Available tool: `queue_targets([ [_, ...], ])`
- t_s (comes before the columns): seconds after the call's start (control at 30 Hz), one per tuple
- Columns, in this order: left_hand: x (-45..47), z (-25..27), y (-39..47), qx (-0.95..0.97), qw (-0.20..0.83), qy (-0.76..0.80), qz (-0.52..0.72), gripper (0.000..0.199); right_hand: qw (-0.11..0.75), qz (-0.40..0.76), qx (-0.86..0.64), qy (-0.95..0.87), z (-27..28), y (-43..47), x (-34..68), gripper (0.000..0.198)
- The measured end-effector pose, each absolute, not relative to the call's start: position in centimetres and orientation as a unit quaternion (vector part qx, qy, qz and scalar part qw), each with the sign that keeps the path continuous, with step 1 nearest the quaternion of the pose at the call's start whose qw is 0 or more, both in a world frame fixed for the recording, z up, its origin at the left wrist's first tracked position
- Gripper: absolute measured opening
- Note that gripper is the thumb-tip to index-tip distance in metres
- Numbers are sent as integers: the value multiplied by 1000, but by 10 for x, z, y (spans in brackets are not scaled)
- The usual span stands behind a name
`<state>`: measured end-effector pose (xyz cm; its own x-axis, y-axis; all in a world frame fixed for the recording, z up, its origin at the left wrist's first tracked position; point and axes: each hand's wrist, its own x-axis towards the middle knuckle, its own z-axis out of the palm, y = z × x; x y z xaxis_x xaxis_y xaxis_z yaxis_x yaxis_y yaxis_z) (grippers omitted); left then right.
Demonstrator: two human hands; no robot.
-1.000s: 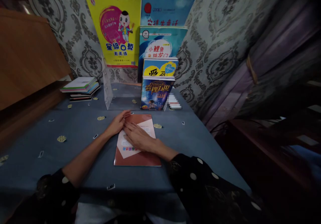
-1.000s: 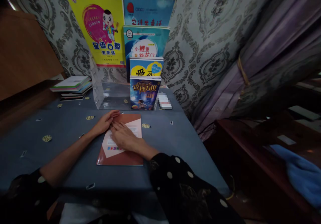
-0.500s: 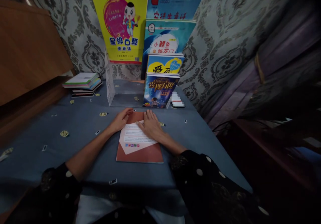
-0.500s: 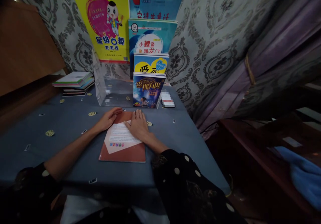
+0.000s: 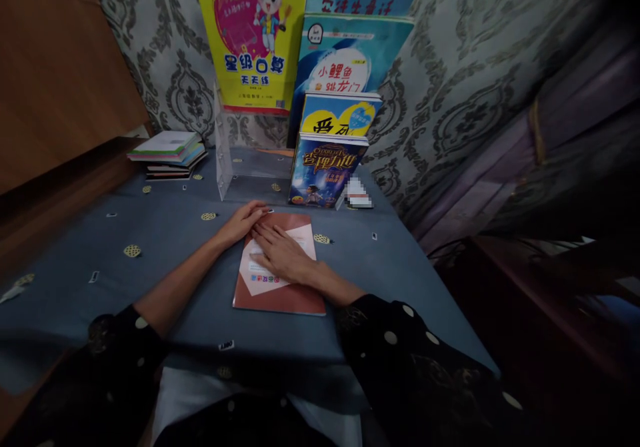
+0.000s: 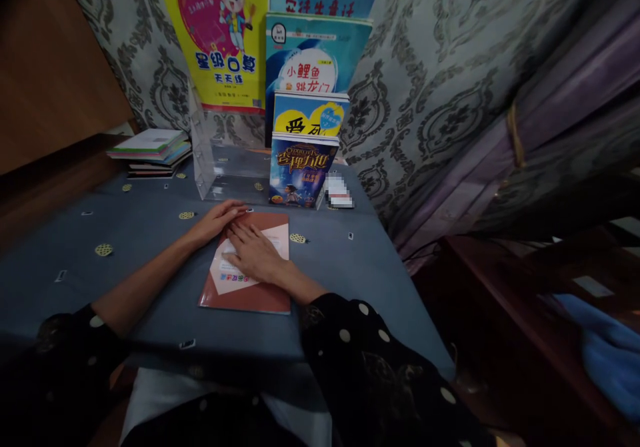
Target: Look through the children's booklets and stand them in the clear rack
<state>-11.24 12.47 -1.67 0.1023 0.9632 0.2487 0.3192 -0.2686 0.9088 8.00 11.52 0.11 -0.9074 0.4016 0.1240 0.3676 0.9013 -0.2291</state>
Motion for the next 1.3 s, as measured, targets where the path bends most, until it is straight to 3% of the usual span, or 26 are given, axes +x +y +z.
queue_targets([
  [0.27, -106, -7, 118, 627, 365, 513, 459, 38, 47, 96, -42, -993, 10, 69, 90, 56],
  [0.47, -107, -9, 116, 638, 369, 501, 454, 45, 63, 95, -19, -993, 12, 41, 103, 58],
  [1.3, -99, -18, 113, 696, 288, 497, 431, 35, 48, 197, -213, -956, 7, 59, 180, 81],
])
